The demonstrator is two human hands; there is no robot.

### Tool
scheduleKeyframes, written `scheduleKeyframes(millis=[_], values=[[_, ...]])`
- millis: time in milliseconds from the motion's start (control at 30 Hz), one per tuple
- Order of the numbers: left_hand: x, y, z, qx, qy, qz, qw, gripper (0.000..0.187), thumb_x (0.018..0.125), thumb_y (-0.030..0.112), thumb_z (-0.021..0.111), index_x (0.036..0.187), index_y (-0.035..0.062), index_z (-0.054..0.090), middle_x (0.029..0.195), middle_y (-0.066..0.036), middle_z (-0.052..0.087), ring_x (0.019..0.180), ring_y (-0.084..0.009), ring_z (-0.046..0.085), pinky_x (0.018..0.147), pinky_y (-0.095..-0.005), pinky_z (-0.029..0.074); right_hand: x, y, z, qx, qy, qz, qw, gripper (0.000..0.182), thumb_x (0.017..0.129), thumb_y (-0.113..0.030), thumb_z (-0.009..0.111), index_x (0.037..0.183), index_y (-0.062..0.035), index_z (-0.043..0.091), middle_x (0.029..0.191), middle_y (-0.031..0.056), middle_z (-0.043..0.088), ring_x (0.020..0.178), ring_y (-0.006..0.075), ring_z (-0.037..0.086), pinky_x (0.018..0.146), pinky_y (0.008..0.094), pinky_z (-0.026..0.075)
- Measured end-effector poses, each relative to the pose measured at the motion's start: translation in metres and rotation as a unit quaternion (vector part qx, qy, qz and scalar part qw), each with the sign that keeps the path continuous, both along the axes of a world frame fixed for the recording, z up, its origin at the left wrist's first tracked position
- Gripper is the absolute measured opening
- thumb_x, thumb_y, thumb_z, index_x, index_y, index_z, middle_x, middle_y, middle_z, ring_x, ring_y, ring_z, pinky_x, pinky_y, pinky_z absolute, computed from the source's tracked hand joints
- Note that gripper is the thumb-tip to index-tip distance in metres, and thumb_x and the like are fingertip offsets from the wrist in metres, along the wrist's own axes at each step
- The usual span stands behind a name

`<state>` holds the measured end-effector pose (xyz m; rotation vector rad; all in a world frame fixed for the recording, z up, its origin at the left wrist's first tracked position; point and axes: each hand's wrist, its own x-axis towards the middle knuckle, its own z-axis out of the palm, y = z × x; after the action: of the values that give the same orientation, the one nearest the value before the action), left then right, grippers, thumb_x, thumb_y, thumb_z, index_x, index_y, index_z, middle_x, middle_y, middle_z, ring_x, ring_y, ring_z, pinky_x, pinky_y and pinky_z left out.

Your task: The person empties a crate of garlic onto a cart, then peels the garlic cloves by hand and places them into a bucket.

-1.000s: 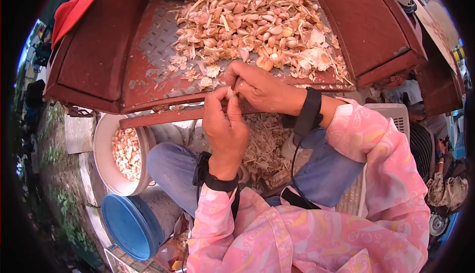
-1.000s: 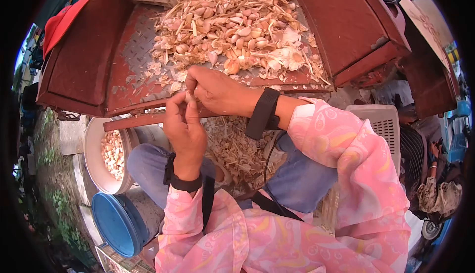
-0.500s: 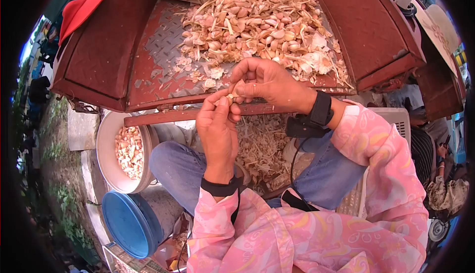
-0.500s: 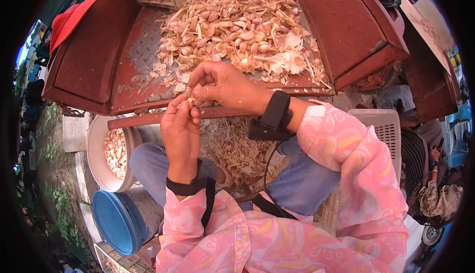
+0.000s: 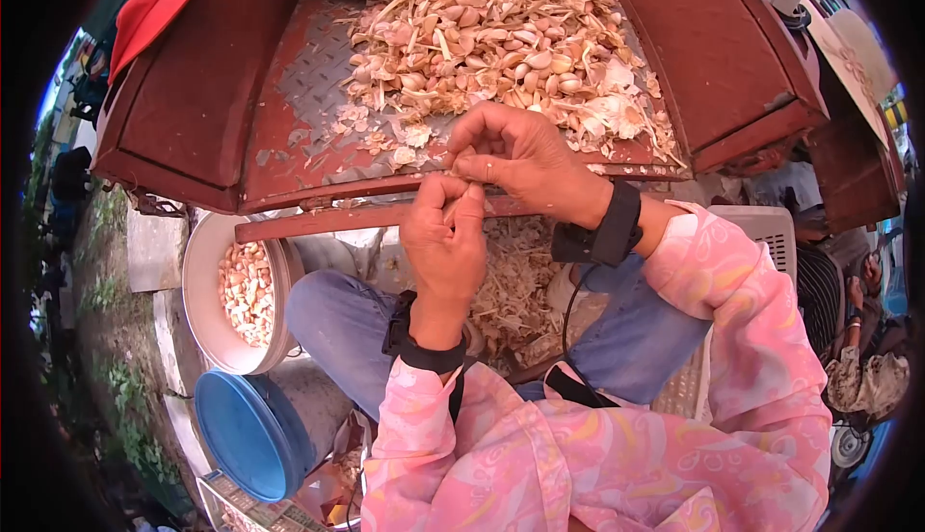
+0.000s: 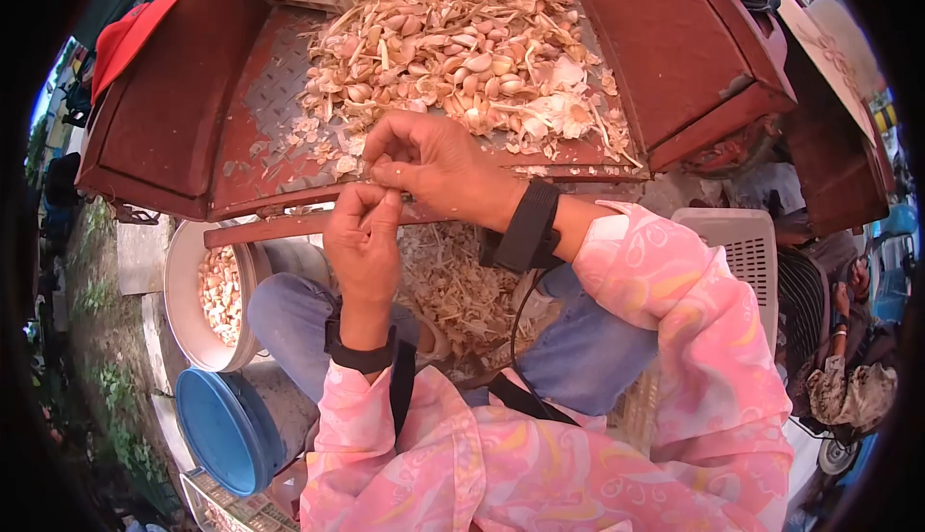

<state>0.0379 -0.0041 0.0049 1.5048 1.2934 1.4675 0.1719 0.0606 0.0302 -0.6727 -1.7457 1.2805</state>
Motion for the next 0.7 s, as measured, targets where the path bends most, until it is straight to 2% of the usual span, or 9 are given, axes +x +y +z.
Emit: scheduleKeyframes(millis=[67, 200, 233, 333, 367, 467, 600, 633, 700], values=[[0.011, -0.012, 0.009, -0.138, -0.225, -0.102, 0.959, 0.015, 0.091, 0.019, 0.052, 0.089, 0.0042, 0.054, 0.066, 0.003, 0.05, 0.051, -0.0012, 0.035, 0.045, -0.0157, 0.027, 0.005, 0.007, 0.014, -0.289, 0.078, 0.037, 0.953, 0.019, 0.087, -0.009, 0.058, 0.104, -0.0015, 0.052, 0.093, 0.0058, 0.06, 0.077, 0.007, 0.058, 0.069, 0.0192, 0.05], [-0.006, -0.019, 0.018, -0.219, -0.295, -0.133, 0.92, 0.029, 0.095, 0.018, 0.043, 0.115, -0.0022, 0.051, 0.081, -0.002, 0.053, 0.054, -0.0017, 0.035, 0.047, -0.0159, 0.027, 0.012, 0.011, 0.017, -0.335, 0.139, 0.1, 0.927, 0.019, 0.089, -0.011, 0.054, 0.105, -0.0004, 0.05, 0.093, 0.0074, 0.06, 0.073, 0.0081, 0.06, 0.067, 0.019, 0.052], [-0.014, -0.02, 0.013, -0.219, -0.28, -0.153, 0.922, 0.035, 0.095, 0.015, 0.043, 0.123, -0.0047, 0.044, 0.096, -0.006, 0.055, 0.058, -0.0035, 0.041, 0.05, -0.0158, 0.033, 0.012, 0.011, 0.019, -0.335, 0.138, 0.101, 0.927, 0.019, 0.089, -0.011, 0.054, 0.105, -0.0004, 0.05, 0.093, 0.0074, 0.06, 0.073, 0.0081, 0.06, 0.067, 0.019, 0.052], [-0.015, -0.021, 0.007, -0.159, -0.235, -0.094, 0.954, 0.037, 0.094, 0.014, 0.043, 0.126, -0.0055, 0.041, 0.104, -0.011, 0.056, 0.064, -0.0067, 0.048, 0.057, -0.017, 0.041, 0.011, 0.008, 0.021, -0.308, 0.08, 0.085, 0.944, 0.019, 0.092, -0.017, 0.051, 0.103, -0.0014, 0.051, 0.086, 0.0035, 0.059, 0.067, 0.0056, 0.057, 0.061, 0.0171, 0.049], [-0.018, -0.022, 0.006, -0.129, -0.221, -0.103, 0.961, 0.041, 0.094, 0.013, 0.044, 0.129, -0.0054, 0.036, 0.112, -0.016, 0.055, 0.076, -0.0108, 0.057, 0.066, -0.0188, 0.047, 0.012, 0.008, 0.021, -0.266, 0.007, 0.067, 0.962, 0.02, 0.092, -0.02, 0.05, 0.102, -0.0019, 0.052, 0.082, 0.0014, 0.057, 0.064, 0.0041, 0.054, 0.057, 0.0163, 0.046], [-0.015, -0.026, 0.016, -0.086, -0.203, -0.103, 0.97, 0.042, 0.093, 0.01, 0.045, 0.13, -0.006, 0.032, 0.117, -0.019, 0.052, 0.087, -0.0153, 0.059, 0.074, -0.0223, 0.048, 0.008, 0.005, 0.014, -0.21, -0.074, 0.052, 0.974, 0.023, 0.094, -0.026, 0.047, 0.098, -0.0039, 0.052, 0.072, -0.0034, 0.049, 0.059, 0.0008, 0.046, 0.049, 0.015, 0.036], [-0.023, -0.033, 0.024, -0.116, -0.245, -0.126, 0.954, 0.029, 0.091, 0.013, 0.051, 0.113, -0.0049, 0.042, 0.113, -0.022, 0.056, 0.077, -0.0169, 0.064, 0.065, -0.0202, 0.051, 0.007, 0.011, 0.009, -0.085, -0.199, 0.023, 0.976, 0.024, 0.092, -0.025, 0.049, 0.09, -0.0015, 0.053, 0.069, 0.0001, 0.049, 0.058, 0.0073, 0.045, 0.051, 0.0228, 0.037], [-0.026, -0.038, 0.029, -0.119, -0.298, -0.151, 0.935, 0.023, 0.09, 0.013, 0.053, 0.104, -0.0048, 0.048, 0.108, -0.023, 0.058, 0.074, -0.0164, 0.064, 0.06, -0.0197, 0.051, 0.006, 0.013, 0.008, -0.013, -0.269, 0.005, 0.963, 0.025, 0.091, -0.025, 0.05, 0.087, -0.0006, 0.053, 0.068, 0.0018, 0.049, 0.059, 0.0099, 0.045, 0.052, 0.026, 0.037], [-0.037, -0.055, 0.049, -0.083, -0.402, -0.28, 0.868, 0.018, 0.089, 0.006, 0.054, 0.104, -0.0037, 0.051, 0.11, -0.028, 0.056, 0.062, -0.0142, 0.063, 0.053, -0.0167, 0.049, 0.007, 0.015, 0.008, -0.017, -0.311, 0.042, 0.949, 0.025, 0.09, -0.025, 0.05, 0.086, -0.0001, 0.053, 0.068, 0.0034, 0.05, 0.06, 0.0116, 0.044, 0.054, 0.0281, 0.038]])
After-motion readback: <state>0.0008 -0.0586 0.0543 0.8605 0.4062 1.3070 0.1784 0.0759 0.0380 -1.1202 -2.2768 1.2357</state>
